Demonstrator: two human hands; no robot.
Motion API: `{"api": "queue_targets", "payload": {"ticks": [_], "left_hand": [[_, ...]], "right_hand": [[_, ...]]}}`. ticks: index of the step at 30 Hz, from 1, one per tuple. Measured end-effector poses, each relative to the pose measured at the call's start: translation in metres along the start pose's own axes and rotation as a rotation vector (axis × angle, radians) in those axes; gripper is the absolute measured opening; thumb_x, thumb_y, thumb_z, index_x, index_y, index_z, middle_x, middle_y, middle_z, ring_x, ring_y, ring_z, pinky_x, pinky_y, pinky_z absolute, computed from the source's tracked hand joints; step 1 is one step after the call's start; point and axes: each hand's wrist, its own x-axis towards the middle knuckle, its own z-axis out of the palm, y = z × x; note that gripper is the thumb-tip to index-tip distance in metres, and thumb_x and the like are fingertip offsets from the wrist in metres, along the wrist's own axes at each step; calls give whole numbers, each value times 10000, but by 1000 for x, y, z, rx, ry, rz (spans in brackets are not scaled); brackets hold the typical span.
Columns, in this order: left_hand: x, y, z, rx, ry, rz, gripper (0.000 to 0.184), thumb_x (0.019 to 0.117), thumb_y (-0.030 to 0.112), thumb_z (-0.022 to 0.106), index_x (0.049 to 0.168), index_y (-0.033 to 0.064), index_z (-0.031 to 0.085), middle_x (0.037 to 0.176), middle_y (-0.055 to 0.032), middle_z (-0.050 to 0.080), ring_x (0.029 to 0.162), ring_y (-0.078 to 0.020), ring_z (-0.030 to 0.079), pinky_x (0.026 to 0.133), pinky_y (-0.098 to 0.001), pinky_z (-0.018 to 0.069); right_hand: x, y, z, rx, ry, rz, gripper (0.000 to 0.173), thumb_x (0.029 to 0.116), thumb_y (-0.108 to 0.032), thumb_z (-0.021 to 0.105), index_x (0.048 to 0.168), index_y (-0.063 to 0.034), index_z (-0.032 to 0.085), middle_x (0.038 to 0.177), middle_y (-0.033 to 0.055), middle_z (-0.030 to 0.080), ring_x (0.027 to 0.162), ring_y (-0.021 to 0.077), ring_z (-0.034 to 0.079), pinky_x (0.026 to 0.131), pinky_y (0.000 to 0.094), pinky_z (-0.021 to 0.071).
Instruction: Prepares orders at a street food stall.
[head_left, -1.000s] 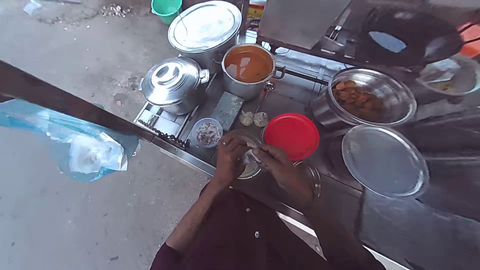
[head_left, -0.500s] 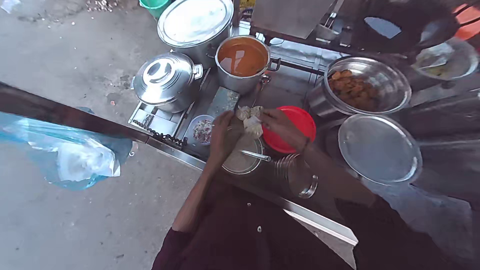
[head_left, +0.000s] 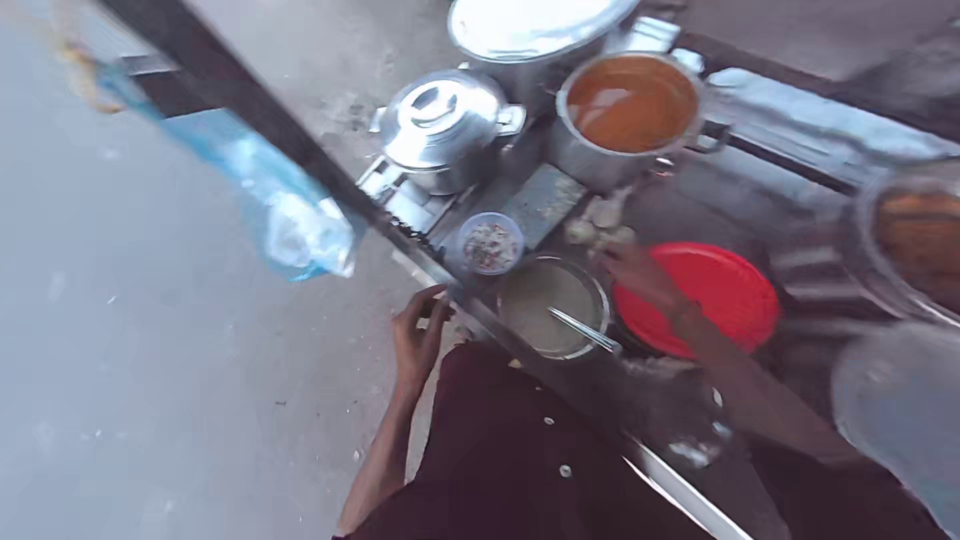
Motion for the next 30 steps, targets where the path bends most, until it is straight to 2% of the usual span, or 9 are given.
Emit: {"api": "queue_targets", "payload": {"ticks": [2, 6, 10, 14, 16, 20, 23, 28, 30], "left_hand": [[2, 10, -11, 43, 146, 52, 330, 958, 75, 710, 1264, -34, 651, 856, -61, 756, 726, -175, 736, 685, -366, 657], [24, 34, -54, 266, 482, 304, 261, 907, 93, 770, 1146, 20, 693, 1091, -91, 734, 1010, -227, 716, 900, -448, 620], [56, 63, -105, 460, 758, 554, 151, 964, 94, 686, 1109, 52, 689, 1117, -94, 714, 975, -221, 708, 792, -403, 624], [77, 104, -118, 943, 537, 340, 655, 809, 552, 813, 1288, 131, 664, 1289, -57, 653, 1223, -263, 565, 1009, -484, 472], [83, 98, -111, 1112, 433, 295, 409, 941, 488, 692, 1222, 193, 728, 1294, -15, 662, 1282, -266, 531, 1055, -525, 401], [67, 96, -103, 883, 706, 519, 159, 1016, 153, 624, 1063, 78, 757, 1203, -77, 732, 1183, -244, 664, 1047, -487, 510], [39, 120, -86, 612, 902, 668, 201, 1077, 205, 522, 1014, 60, 646, 956, -44, 698, 908, -110, 694, 804, -305, 591], [30, 133, -26, -310, 266, 419, 180, 1074, 191, 542, 1028, 75, 672, 862, 20, 687, 765, -63, 664, 710, -270, 593], [31, 123, 1, -614, -48, 164, 200, 1073, 162, 524, 1020, 16, 650, 836, -31, 648, 741, -98, 631, 705, -299, 566]], "right_hand": [[-6, -5, 14, -75, -128, -28, 436, 1051, -442, 548, 1156, -37, 672, 962, 199, 689, 842, 351, 681, 794, 631, 555], [-32, -12, 35, -65, -258, -112, 397, 1041, -417, 579, 1151, -51, 689, 910, 138, 716, 774, 274, 701, 746, 548, 595], [-48, -34, 46, -34, -268, -214, 339, 1032, -412, 590, 1096, -94, 690, 875, 69, 722, 728, 200, 697, 698, 457, 608], [-58, -63, 44, -39, -242, -287, 346, 1033, -429, 569, 1107, -115, 697, 897, 49, 733, 759, 188, 715, 712, 451, 624], [-62, -76, 41, -69, -221, -330, 368, 1033, -451, 562, 1096, -116, 702, 887, 50, 729, 766, 191, 716, 725, 464, 621], [-67, -88, 30, -131, -119, -406, 400, 1026, -497, 543, 1105, -140, 705, 923, 35, 725, 794, 183, 715, 738, 461, 626], [-80, -104, 26, -60, 18, -505, 420, 1026, -507, 542, 1095, -129, 714, 913, 35, 719, 769, 162, 700, 707, 425, 618], [-102, -151, 40, 683, -60, -642, 520, 1025, -451, 596, 1370, -62, 590, 1304, 52, 664, 1176, 178, 645, 1016, 373, 556], [-122, -167, 54, 1029, -38, -473, 502, 972, -562, 599, 1299, -181, 600, 1213, -121, 679, 1174, 4, 611, 1038, 249, 509]]}}
